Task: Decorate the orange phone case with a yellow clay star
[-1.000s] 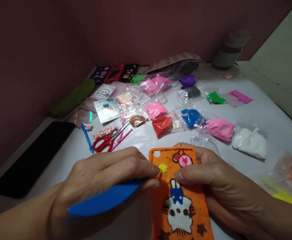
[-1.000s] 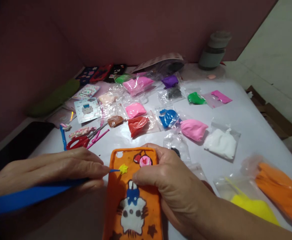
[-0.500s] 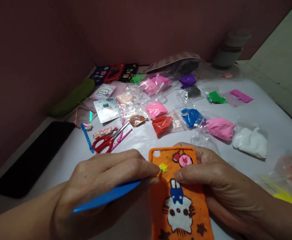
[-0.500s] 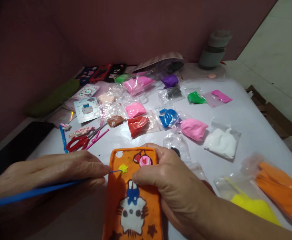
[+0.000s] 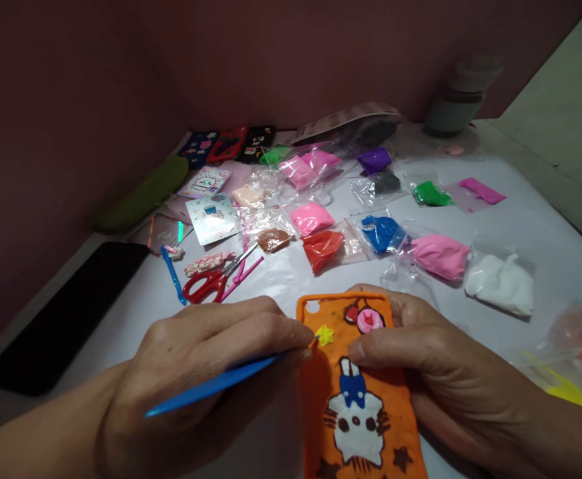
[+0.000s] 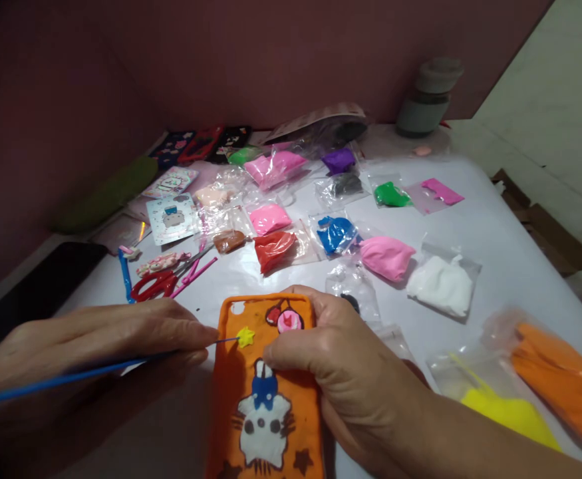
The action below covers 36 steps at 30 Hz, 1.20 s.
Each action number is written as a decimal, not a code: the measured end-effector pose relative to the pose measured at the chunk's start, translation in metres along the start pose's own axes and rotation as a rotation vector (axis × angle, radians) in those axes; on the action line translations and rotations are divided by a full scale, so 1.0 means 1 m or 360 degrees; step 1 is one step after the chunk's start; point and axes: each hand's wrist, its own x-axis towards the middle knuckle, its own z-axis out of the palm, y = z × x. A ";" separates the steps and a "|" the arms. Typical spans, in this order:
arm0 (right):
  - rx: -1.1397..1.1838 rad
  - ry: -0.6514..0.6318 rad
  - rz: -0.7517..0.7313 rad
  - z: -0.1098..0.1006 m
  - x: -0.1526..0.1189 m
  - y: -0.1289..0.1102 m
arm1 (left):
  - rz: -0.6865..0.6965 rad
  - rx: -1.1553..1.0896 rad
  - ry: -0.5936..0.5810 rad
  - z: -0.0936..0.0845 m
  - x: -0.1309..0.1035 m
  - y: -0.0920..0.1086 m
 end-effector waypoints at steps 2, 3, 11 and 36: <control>0.0005 0.0041 0.0004 0.000 0.000 0.000 | -0.0002 0.0001 0.0004 0.000 0.000 0.000; 0.0007 0.0049 0.0011 0.000 0.000 0.000 | -0.0008 0.0016 0.0003 0.000 -0.001 0.000; -0.0002 0.0102 0.0030 0.000 0.000 0.000 | 0.0024 0.0143 -0.0003 -0.002 0.002 0.001; -0.0034 0.0103 0.0029 0.002 0.001 -0.001 | 0.0128 0.0224 0.0044 0.000 0.003 -0.001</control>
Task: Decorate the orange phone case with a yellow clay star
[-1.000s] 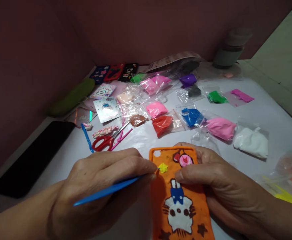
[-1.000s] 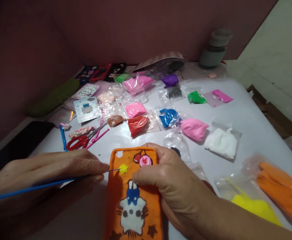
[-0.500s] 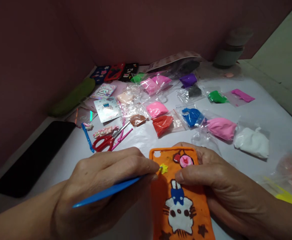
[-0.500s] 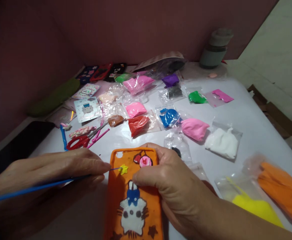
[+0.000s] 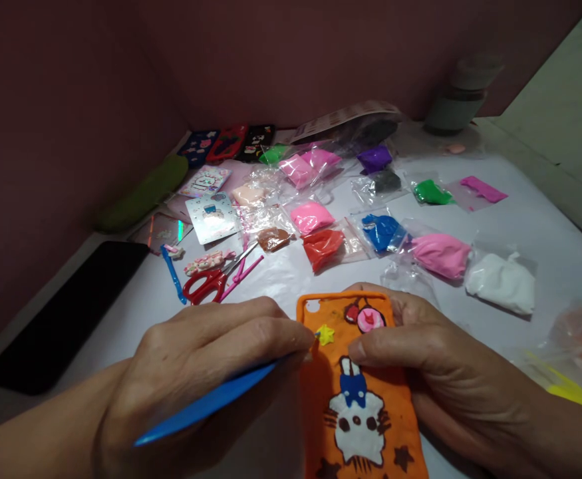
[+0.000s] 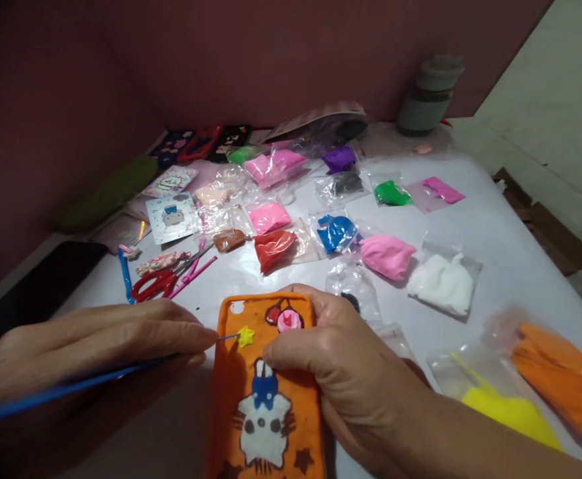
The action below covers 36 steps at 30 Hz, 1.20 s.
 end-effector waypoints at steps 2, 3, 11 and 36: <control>0.0006 -0.0052 0.0011 0.000 0.000 0.000 | 0.0024 0.0033 0.0022 0.000 -0.001 -0.001; 0.0008 -0.0074 0.0015 0.000 0.000 0.000 | 0.0030 0.0048 0.0016 0.000 -0.001 -0.001; 0.0022 -0.0075 0.0017 0.001 -0.001 0.000 | 0.0032 0.0020 -0.0020 0.001 0.001 -0.003; 0.0026 -0.0070 0.0013 0.001 0.000 -0.001 | -0.0090 -0.0237 -0.0053 -0.004 -0.001 0.002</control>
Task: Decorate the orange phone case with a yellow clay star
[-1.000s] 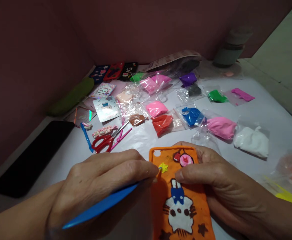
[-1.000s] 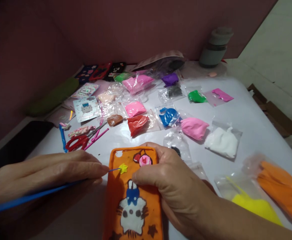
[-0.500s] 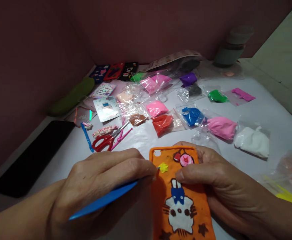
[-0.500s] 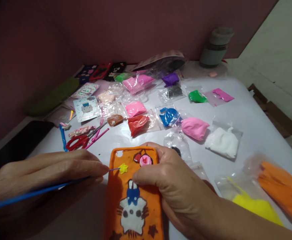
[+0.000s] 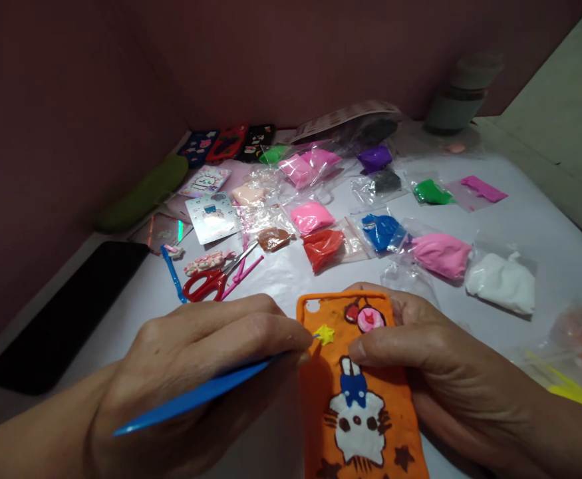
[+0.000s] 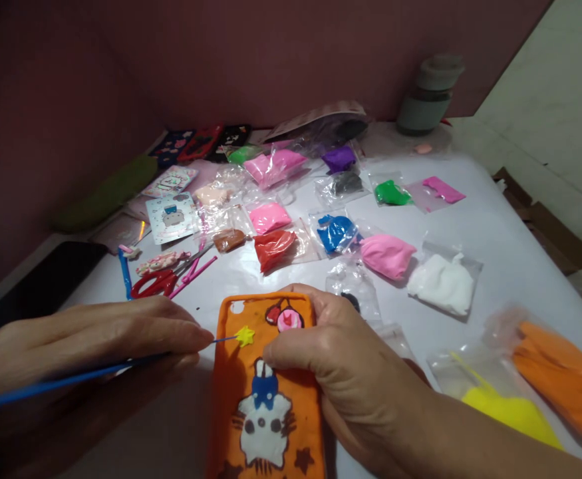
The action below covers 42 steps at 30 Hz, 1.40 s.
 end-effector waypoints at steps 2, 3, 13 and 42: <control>-0.0007 -0.0018 -0.0008 0.000 0.000 0.000 | -0.0013 -0.0036 -0.0036 0.000 0.001 0.000; -0.0006 -0.0011 -0.0011 0.000 0.000 0.000 | -0.0016 -0.0047 -0.0051 0.000 0.001 -0.001; -0.0041 0.0113 0.0014 0.000 -0.002 0.001 | -0.0045 0.0023 -0.0019 0.001 -0.001 -0.001; -0.0009 0.0115 0.0010 -0.001 0.001 0.001 | 0.0035 0.0037 0.0021 0.000 0.002 -0.001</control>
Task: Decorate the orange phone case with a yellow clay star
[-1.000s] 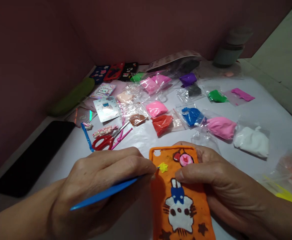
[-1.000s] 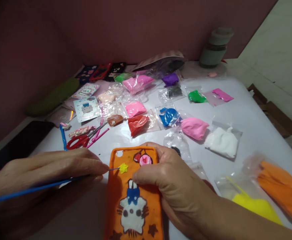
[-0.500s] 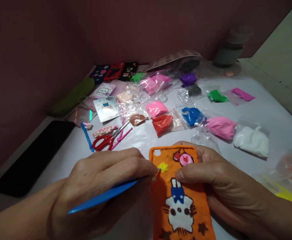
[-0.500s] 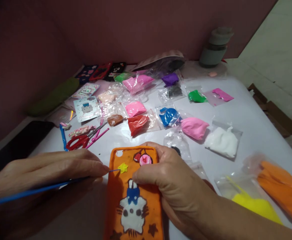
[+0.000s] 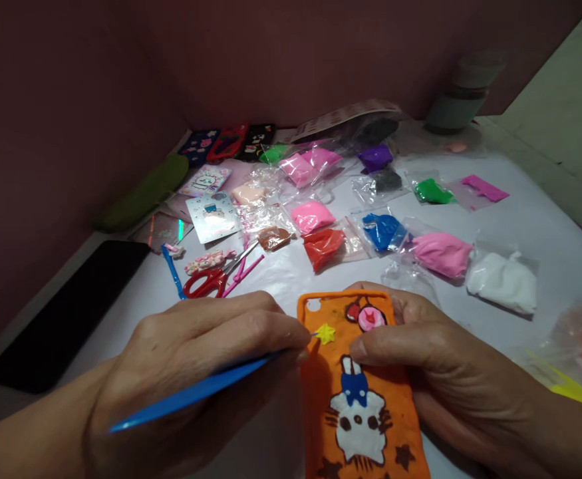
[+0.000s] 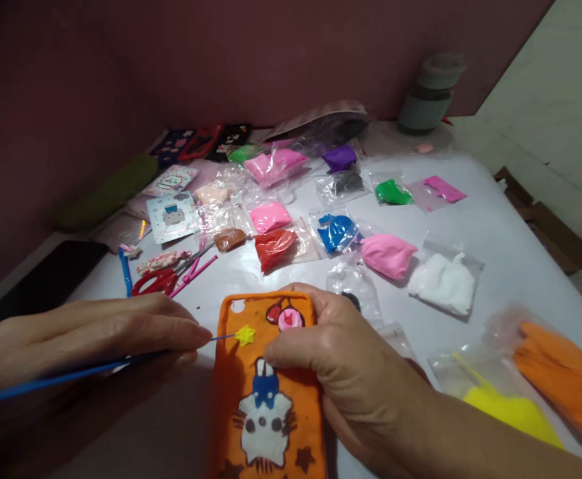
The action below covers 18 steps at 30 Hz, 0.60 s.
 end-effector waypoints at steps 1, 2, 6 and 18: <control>-0.0006 -0.0002 -0.0002 0.000 0.000 0.000 | 0.0009 0.0004 0.0020 0.001 0.000 -0.001; -0.0011 -0.0011 0.0002 0.000 0.000 0.000 | 0.0020 0.0004 0.0044 0.002 0.000 -0.002; -0.0006 -0.0037 0.0001 -0.001 -0.001 0.001 | 0.0067 -0.0046 0.0128 0.007 0.000 -0.007; 0.0004 -0.0111 -0.0026 -0.001 0.000 0.001 | 0.0031 0.0082 0.0035 0.001 -0.001 0.000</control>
